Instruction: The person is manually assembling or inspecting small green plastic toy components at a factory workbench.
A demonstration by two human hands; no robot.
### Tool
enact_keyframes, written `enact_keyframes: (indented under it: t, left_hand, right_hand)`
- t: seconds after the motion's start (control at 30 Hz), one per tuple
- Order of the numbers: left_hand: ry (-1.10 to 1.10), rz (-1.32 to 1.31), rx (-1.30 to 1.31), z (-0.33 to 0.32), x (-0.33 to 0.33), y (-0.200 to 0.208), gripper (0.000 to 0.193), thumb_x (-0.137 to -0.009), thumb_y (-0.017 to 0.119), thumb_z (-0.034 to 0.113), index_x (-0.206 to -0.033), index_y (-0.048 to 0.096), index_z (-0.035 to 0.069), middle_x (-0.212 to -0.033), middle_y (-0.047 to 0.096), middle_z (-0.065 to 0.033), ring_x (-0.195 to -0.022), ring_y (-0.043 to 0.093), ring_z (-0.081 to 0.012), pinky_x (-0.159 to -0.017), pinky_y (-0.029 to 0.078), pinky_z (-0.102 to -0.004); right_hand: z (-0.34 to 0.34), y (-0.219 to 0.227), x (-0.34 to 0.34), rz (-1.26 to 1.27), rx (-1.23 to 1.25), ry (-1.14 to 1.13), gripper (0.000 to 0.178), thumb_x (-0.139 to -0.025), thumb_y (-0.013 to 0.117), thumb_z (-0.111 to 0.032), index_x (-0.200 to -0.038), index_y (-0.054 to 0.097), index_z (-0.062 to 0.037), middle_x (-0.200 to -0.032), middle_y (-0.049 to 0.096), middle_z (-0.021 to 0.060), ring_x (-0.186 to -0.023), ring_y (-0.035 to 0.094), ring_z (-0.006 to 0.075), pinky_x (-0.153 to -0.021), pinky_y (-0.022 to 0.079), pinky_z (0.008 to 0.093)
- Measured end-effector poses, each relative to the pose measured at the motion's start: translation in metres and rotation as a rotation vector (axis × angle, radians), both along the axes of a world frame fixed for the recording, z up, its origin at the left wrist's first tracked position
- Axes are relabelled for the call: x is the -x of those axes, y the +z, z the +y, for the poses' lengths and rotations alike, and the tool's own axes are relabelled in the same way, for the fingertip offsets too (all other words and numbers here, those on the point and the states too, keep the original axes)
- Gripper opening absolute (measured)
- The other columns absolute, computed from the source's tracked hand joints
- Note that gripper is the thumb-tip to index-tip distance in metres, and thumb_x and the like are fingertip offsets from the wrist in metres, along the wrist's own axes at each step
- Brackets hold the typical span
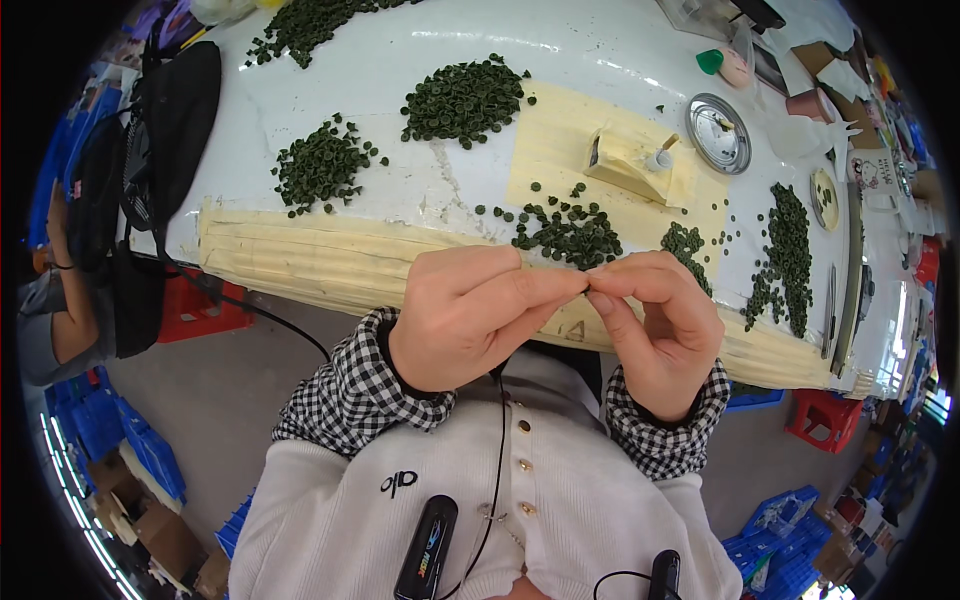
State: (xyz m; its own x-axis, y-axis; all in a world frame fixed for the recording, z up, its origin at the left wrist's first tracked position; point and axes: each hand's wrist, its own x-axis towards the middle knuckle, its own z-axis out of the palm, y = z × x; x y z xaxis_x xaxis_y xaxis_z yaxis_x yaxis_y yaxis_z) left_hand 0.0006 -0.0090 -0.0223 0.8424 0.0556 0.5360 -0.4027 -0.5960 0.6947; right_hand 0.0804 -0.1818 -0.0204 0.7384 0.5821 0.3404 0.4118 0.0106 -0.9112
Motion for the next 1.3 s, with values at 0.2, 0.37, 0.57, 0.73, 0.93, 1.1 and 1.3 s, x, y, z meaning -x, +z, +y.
enact_keyframes:
  t: [0.2, 0.37, 0.57, 0.73, 0.93, 1.1, 1.3]
  left_hand:
    - [0.194, 0.128, -0.076, -0.001, -0.005, -0.007, 0.018, -0.074, 0.068, -0.005, -0.091, 0.066, 0.002, -0.059, 0.050, -0.0051, -0.046, 0.046, -0.0121, -0.041, 0.034, -0.0250]
    - [0.265, 0.151, -0.071, 0.000, -0.008, -0.013, 0.013, -0.076, 0.067, -0.004, -0.088, 0.065, 0.001, -0.059, 0.047, -0.0043, -0.046, 0.041, -0.0101, -0.042, 0.031, -0.0240]
    - [0.213, 0.384, 0.251, 0.004, -0.001, 0.008, 0.008, -0.084, 0.061, 0.004, -0.091, 0.061, 0.001, -0.059, 0.046, 0.0004, -0.048, 0.042, -0.0107, -0.045, 0.035, -0.0237]
    - [-0.158, 0.557, 1.553, 0.011, 0.001, 0.013, 0.027, -0.094, 0.042, 0.007, -0.120, 0.045, 0.002, -0.090, 0.047, -0.0031, -0.071, 0.039, -0.0080, -0.060, 0.034, -0.0199]
    - [-0.135, 0.582, 1.749, 0.012, 0.003, 0.009, 0.026, -0.097, 0.037, 0.006, -0.120, 0.046, 0.000, -0.112, 0.052, -0.0134, -0.076, 0.044, -0.0103, -0.065, 0.041, -0.0202]
    - [-0.222, 0.577, 1.789, 0.014, 0.004, 0.009, 0.026, -0.100, 0.035, 0.019, -0.110, 0.050, 0.001, -0.087, 0.058, -0.0068, -0.061, 0.042, -0.0072, -0.052, 0.036, -0.0181]
    - [-0.524, 0.505, 1.832, 0.019, 0.007, -0.011, 0.028, -0.101, 0.030, 0.025, -0.103, 0.050, 0.006, -0.065, 0.042, 0.0030, -0.050, 0.030, -0.0038, -0.043, 0.023, -0.0188]
  right_hand:
    - [-0.022, 0.005, -0.013, -0.026, 0.042, -0.384, 0.014, -0.074, 0.066, 0.008, -0.087, 0.063, 0.0040, -0.080, 0.061, 0.0088, -0.074, 0.056, 0.0164, -0.070, 0.045, 0.0244]
    - [-0.032, 0.010, -0.021, -0.362, 0.360, -0.339, 0.012, -0.070, 0.069, 0.005, -0.080, 0.064, 0.0004, -0.076, 0.059, 0.0079, -0.072, 0.054, 0.0204, -0.066, 0.043, 0.0276]
    - [-0.031, 0.010, -0.024, -0.504, 0.542, -0.257, 0.014, -0.067, 0.071, 0.000, -0.079, 0.063, -0.0021, -0.075, 0.056, 0.0065, -0.077, 0.049, 0.0246, -0.067, 0.041, 0.0334]
    - [-0.027, 0.009, -0.025, -0.559, 0.600, -0.192, 0.012, -0.068, 0.070, -0.003, -0.078, 0.063, -0.0039, -0.077, 0.055, 0.0062, -0.081, 0.048, 0.0255, -0.071, 0.040, 0.0347]
    - [-0.024, 0.005, -0.027, -0.649, 0.654, -0.193, 0.011, -0.072, 0.067, -0.007, -0.081, 0.060, -0.0053, -0.080, 0.053, 0.0061, -0.083, 0.048, 0.0260, -0.075, 0.037, 0.0357]
    - [-0.026, 0.005, -0.028, -0.628, 0.680, -0.165, 0.012, -0.073, 0.066, -0.009, -0.081, 0.058, -0.0060, -0.080, 0.051, 0.0062, -0.083, 0.047, 0.0257, -0.076, 0.036, 0.0361]
    - [-0.024, 0.007, -0.028, -0.643, 0.714, -0.154, 0.013, -0.073, 0.066, -0.010, -0.081, 0.056, -0.0059, -0.081, 0.050, 0.0064, -0.082, 0.046, 0.0263, -0.076, 0.035, 0.0363]
